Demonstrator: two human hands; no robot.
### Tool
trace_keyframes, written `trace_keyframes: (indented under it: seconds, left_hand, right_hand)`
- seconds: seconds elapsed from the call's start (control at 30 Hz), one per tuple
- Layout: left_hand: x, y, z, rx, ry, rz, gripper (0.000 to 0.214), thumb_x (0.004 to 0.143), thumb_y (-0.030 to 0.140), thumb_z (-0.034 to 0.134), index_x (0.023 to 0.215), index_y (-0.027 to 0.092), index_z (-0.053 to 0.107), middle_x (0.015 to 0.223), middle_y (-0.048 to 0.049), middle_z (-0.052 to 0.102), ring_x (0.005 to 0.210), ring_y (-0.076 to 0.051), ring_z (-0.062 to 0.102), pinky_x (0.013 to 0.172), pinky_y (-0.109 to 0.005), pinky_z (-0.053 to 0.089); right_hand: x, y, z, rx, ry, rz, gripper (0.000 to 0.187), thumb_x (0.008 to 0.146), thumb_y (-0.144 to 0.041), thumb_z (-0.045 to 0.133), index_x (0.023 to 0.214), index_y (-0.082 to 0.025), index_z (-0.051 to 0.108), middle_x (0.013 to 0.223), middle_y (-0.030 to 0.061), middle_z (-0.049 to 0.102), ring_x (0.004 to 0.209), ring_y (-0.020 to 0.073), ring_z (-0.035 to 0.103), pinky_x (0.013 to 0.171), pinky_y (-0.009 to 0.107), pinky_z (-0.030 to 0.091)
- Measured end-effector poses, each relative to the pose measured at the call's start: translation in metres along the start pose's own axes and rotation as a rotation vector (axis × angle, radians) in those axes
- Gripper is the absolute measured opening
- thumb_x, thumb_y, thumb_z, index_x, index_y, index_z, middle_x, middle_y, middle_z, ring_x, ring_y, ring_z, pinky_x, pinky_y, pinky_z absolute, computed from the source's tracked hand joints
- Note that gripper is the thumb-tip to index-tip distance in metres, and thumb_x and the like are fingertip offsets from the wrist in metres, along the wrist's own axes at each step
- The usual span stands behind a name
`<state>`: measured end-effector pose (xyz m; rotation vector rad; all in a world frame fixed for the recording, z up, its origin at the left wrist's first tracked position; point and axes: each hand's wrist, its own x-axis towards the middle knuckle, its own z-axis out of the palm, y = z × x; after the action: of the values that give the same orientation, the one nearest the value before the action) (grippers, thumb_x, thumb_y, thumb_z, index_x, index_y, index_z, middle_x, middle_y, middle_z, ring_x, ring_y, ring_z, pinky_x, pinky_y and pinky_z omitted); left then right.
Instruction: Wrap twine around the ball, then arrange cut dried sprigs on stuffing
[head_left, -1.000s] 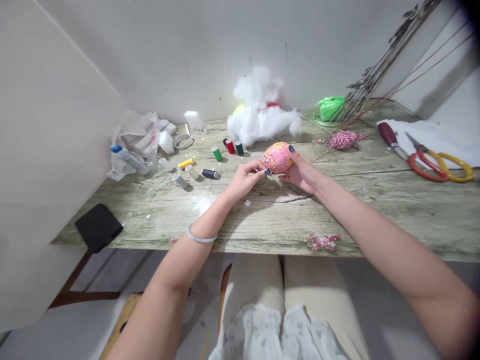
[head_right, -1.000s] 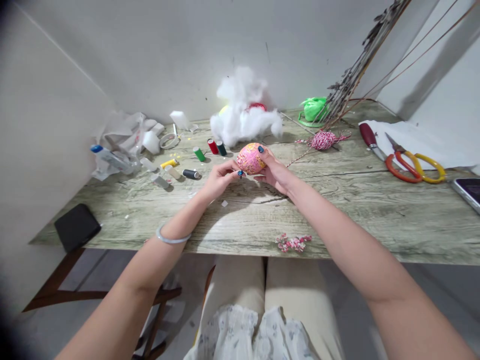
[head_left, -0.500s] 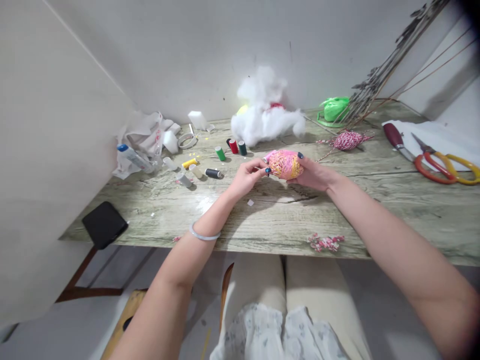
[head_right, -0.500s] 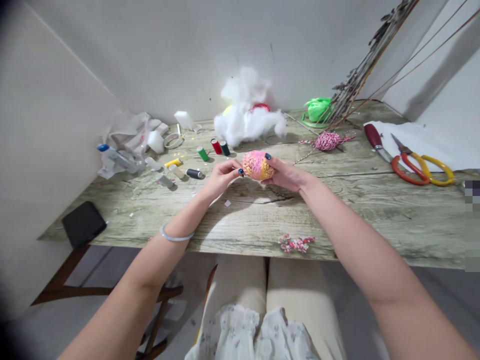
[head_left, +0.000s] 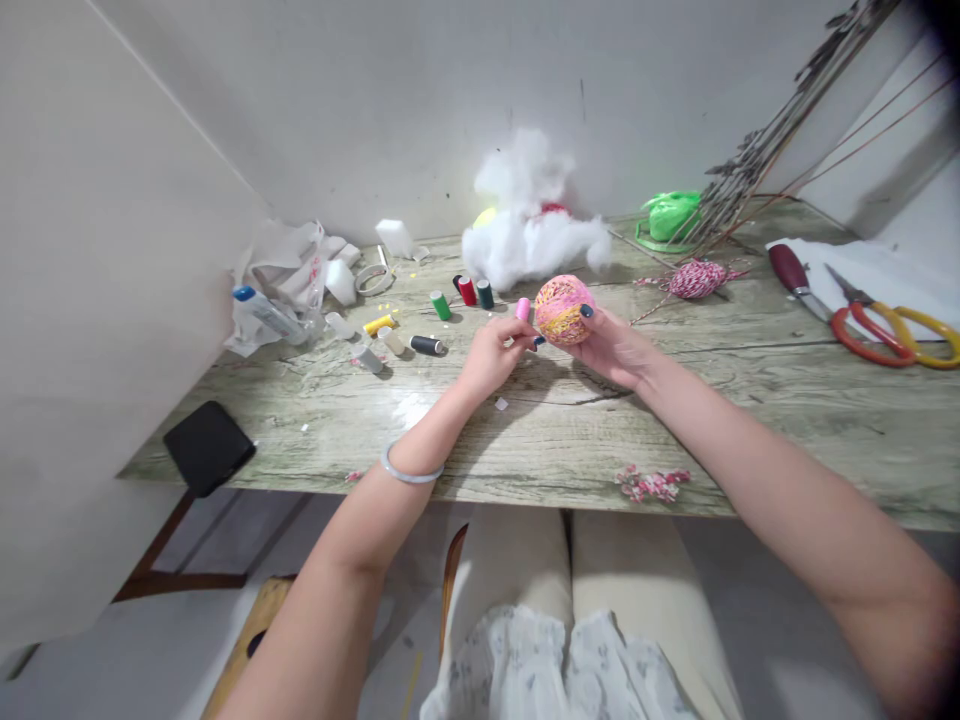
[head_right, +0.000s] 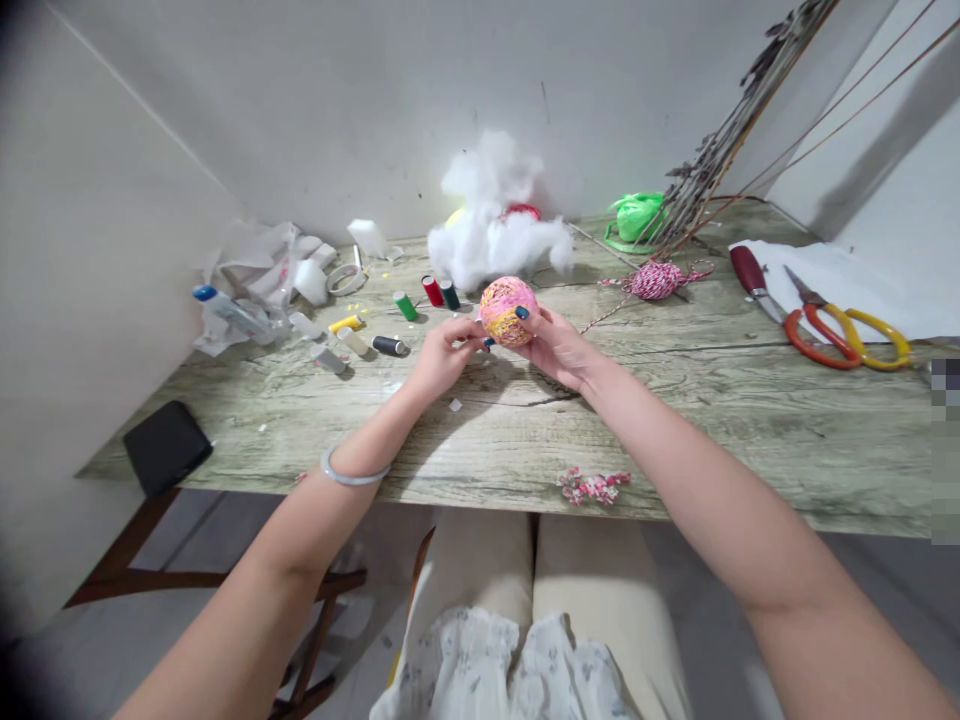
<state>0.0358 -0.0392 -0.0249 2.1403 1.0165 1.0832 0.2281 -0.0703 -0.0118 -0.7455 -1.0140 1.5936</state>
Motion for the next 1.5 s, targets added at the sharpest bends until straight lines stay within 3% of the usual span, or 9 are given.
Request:
trace_keyframes:
  seconds: [0.2,0.33,0.47,0.6,0.77,0.93,1.1,1.3,1.5]
  left_hand:
    - [-0.001,0.005,0.002,0.193,-0.086,0.186,0.017,0.084,0.014,0.056,0.076,0.021,0.069,0.078,-0.0008,0.068,0.080,-0.018,0.058,0.094,-0.039,0.042]
    - [0.000,0.003,0.004,0.228,-0.126,0.188,0.015,0.085,0.016,0.058,0.078,0.020,0.071,0.079,-0.0024,0.068,0.077,-0.018,0.055,0.085,-0.036,0.043]
    - [0.000,0.003,0.003,0.235,-0.132,0.185,0.015,0.087,0.017,0.059,0.079,0.019,0.071,0.082,-0.0034,0.070,0.079,-0.019,0.054,0.082,-0.034,0.042]
    - [0.000,0.003,0.003,0.228,-0.156,0.211,0.016,0.087,0.017,0.057,0.080,0.019,0.071,0.084,-0.0046,0.070,0.080,-0.020,0.054,0.080,-0.034,0.041]
    - [-0.001,0.009,0.004,0.203,-0.239,0.269,0.017,0.088,0.017,0.056,0.080,0.020,0.071,0.083,-0.0043,0.069,0.079,-0.019,0.056,0.078,-0.034,0.041]
    - [-0.003,0.013,0.005,0.176,-0.230,0.297,0.018,0.088,0.014,0.055,0.082,0.020,0.070,0.086,-0.0046,0.071,0.082,-0.019,0.058,0.079,-0.033,0.042]
    - [-0.003,0.010,0.005,0.151,-0.165,0.307,0.014,0.086,0.013,0.059,0.084,0.020,0.071,0.090,-0.0050,0.073,0.088,-0.021,0.059,0.083,-0.035,0.044]
    - [-0.003,0.013,0.004,0.124,-0.147,0.300,0.015,0.086,0.013,0.059,0.084,0.021,0.071,0.094,-0.0048,0.073,0.094,-0.021,0.060,0.089,-0.036,0.046]
    - [-0.005,0.019,0.003,0.025,-0.102,0.228,0.014,0.086,0.013,0.059,0.085,0.019,0.071,0.078,-0.0026,0.072,0.083,-0.018,0.061,0.082,-0.031,0.047]
  right_hand:
    - [0.005,0.007,0.002,0.043,0.181,-0.039,0.046,0.058,-0.043,0.085,0.092,-0.027,0.059,0.104,-0.0010,0.071,0.111,0.0194,0.062,0.091,0.031,0.056]
    - [0.005,0.009,0.001,-0.002,0.240,-0.001,0.051,0.055,-0.048,0.085,0.089,-0.027,0.054,0.100,-0.0019,0.070,0.106,0.0186,0.062,0.082,0.029,0.056]
    - [0.004,0.011,0.005,0.049,0.181,-0.057,0.065,0.051,-0.041,0.089,0.104,-0.033,0.052,0.113,-0.0047,0.066,0.111,0.0171,0.060,0.086,0.029,0.055]
    - [0.002,0.013,0.007,-0.104,0.212,-0.157,0.082,0.052,-0.040,0.089,0.120,-0.038,0.044,0.134,-0.0006,0.055,0.123,0.0213,0.054,0.096,0.037,0.054]
    - [0.004,0.017,0.005,-0.320,0.258,-0.288,0.078,0.060,-0.043,0.085,0.124,-0.036,0.041,0.139,0.0033,0.048,0.129,0.0238,0.048,0.106,0.040,0.047]
    - [0.003,0.019,0.010,-0.205,0.265,-0.169,0.053,0.069,-0.036,0.072,0.112,-0.035,0.041,0.125,0.0006,0.054,0.118,0.0223,0.054,0.091,0.038,0.055]
    - [0.001,0.018,0.011,-0.116,0.312,-0.079,0.063,0.060,-0.032,0.079,0.108,-0.034,0.038,0.109,-0.0016,0.057,0.102,0.0191,0.061,0.080,0.033,0.057]
    - [0.003,0.019,0.006,-0.084,0.185,-0.055,0.050,0.063,-0.035,0.081,0.106,-0.028,0.057,0.111,0.0015,0.065,0.106,0.0201,0.062,0.090,0.033,0.057]
    - [0.004,0.022,0.004,-0.090,0.186,-0.073,0.055,0.059,-0.030,0.084,0.107,-0.028,0.058,0.108,-0.0011,0.067,0.111,0.0195,0.061,0.102,0.036,0.050]
